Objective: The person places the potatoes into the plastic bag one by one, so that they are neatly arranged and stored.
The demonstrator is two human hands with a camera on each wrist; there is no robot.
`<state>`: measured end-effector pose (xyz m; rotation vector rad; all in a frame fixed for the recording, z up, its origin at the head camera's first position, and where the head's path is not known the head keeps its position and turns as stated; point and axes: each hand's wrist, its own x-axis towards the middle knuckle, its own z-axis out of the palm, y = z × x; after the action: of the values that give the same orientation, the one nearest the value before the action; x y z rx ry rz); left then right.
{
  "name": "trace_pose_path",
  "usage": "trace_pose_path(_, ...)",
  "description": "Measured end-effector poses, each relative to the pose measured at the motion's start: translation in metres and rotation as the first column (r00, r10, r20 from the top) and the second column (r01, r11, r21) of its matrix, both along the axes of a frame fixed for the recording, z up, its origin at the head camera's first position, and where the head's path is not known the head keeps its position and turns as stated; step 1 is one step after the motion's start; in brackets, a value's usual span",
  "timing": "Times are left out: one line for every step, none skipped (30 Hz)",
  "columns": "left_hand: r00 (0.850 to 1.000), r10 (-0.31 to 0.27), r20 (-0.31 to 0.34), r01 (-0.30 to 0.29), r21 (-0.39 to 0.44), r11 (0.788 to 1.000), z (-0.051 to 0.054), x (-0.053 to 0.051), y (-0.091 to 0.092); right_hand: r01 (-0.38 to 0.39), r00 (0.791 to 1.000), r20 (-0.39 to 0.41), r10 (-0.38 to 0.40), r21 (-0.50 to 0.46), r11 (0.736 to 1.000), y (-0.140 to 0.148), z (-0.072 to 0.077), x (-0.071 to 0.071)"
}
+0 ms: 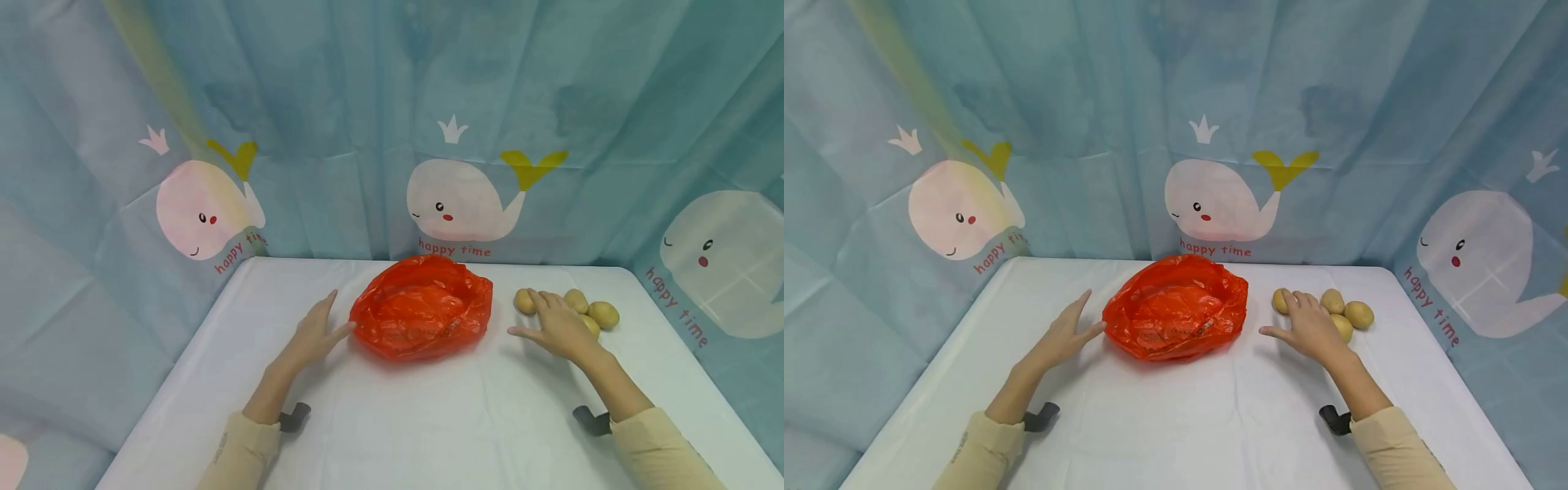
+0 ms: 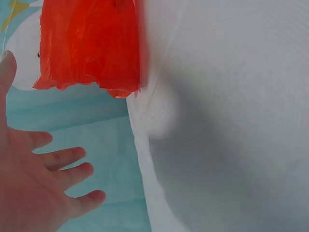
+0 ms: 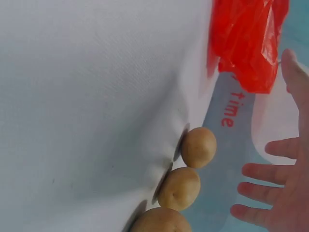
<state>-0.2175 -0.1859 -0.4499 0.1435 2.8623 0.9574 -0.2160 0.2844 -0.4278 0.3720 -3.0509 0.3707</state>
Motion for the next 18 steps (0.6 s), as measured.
trace_pose_path(1.000, 0.001, -0.001, -0.001, 0.007, 1.000, 0.000, -0.001, 0.001, -0.001, 1.000, 0.001, 0.001, 0.000, 1.000, 0.000, 0.000, 0.000)
trace_pose_path(1.000, 0.001, -0.002, -0.001, 0.013, 1.000, 0.000, -0.001, 0.001, -0.001, 1.000, 0.004, 0.001, 0.001, 1.000, 0.001, 0.001, -0.001)
trace_pose_path(1.000, 0.000, -0.004, 0.000, 0.018, 1.000, 0.000, -0.001, 0.001, -0.002, 1.000, 0.005, 0.002, -0.001, 1.000, 0.001, 0.001, -0.002)
trace_pose_path(1.000, 0.000, -0.006, 0.000, 0.024, 1.000, 0.000, -0.002, 0.002, -0.002, 1.000, 0.007, 0.002, -0.004, 1.000, 0.001, 0.002, -0.002)
trace_pose_path(1.000, 0.001, -0.005, -0.001, 0.033, 0.999, 0.001, -0.002, 0.002, -0.002, 1.000, 0.009, 0.002, -0.006, 1.000, 0.001, 0.002, -0.002)
trace_pose_path(1.000, 0.004, -0.001, -0.004, 0.042, 0.999, 0.002, -0.003, 0.002, -0.003, 1.000, 0.012, 0.003, -0.008, 1.000, 0.001, 0.003, -0.003)
trace_pose_path(1.000, 0.005, 0.001, -0.005, 0.046, 0.999, 0.002, -0.003, 0.003, -0.003, 1.000, 0.015, 0.003, -0.010, 1.000, 0.001, 0.004, -0.003)
trace_pose_path(1.000, 0.010, 0.006, -0.010, 0.055, 0.998, 0.003, -0.003, 0.003, -0.003, 1.000, 0.019, 0.003, -0.012, 1.000, 0.001, 0.005, -0.003)
trace_pose_path(1.000, 0.015, 0.012, -0.016, 0.063, 0.998, 0.003, -0.004, 0.003, -0.004, 1.000, 0.021, 0.004, -0.014, 1.000, 0.001, 0.005, -0.003)
trace_pose_path(1.000, 0.021, 0.017, -0.022, 0.071, 0.997, 0.003, -0.004, 0.004, -0.003, 1.000, 0.022, 0.004, -0.014, 1.000, 0.001, 0.006, -0.003)
trace_pose_path(1.000, 0.023, 0.022, -0.025, 0.080, 0.997, 0.003, -0.005, 0.004, -0.004, 1.000, 0.023, 0.004, -0.014, 1.000, 0.001, 0.006, -0.004)
trace_pose_path(0.999, 0.026, 0.025, -0.028, 0.088, 0.996, 0.002, -0.006, 0.004, -0.005, 1.000, 0.024, 0.005, -0.015, 1.000, 0.001, 0.007, -0.004)
trace_pose_path(0.999, 0.028, 0.026, -0.030, 0.097, 0.995, 0.001, -0.007, 0.005, -0.006, 1.000, 0.026, 0.006, -0.017, 1.000, 0.001, 0.007, -0.005)
trace_pose_path(0.999, 0.033, 0.029, -0.036, 0.109, 0.993, 0.001, -0.008, 0.005, -0.007, 1.000, 0.027, 0.007, -0.018, 1.000, 0.002, 0.007, -0.005)
trace_pose_path(0.999, 0.035, 0.027, -0.038, 0.115, 0.993, 0.000, -0.009, 0.005, -0.008, 1.000, 0.029, 0.008, -0.021, 1.000, 0.002, 0.008, -0.006)
trace_pose_path(0.999, 0.039, 0.025, -0.041, 0.123, 0.992, -0.001, -0.010, 0.006, -0.009, 0.999, 0.032, 0.010, -0.026, 1.000, 0.002, 0.009, -0.007)
trace_pose_path(0.999, 0.043, 0.024, -0.046, 0.129, 0.991, -0.001, -0.011, 0.006, -0.011, 0.999, 0.034, 0.012, -0.031, 0.999, 0.002, 0.009, -0.008)
trace_pose_path(0.998, 0.053, 0.021, -0.056, 0.138, 0.989, -0.001, -0.011, 0.007, -0.010, 0.999, 0.036, 0.011, -0.033, 0.999, 0.003, 0.010, -0.009)
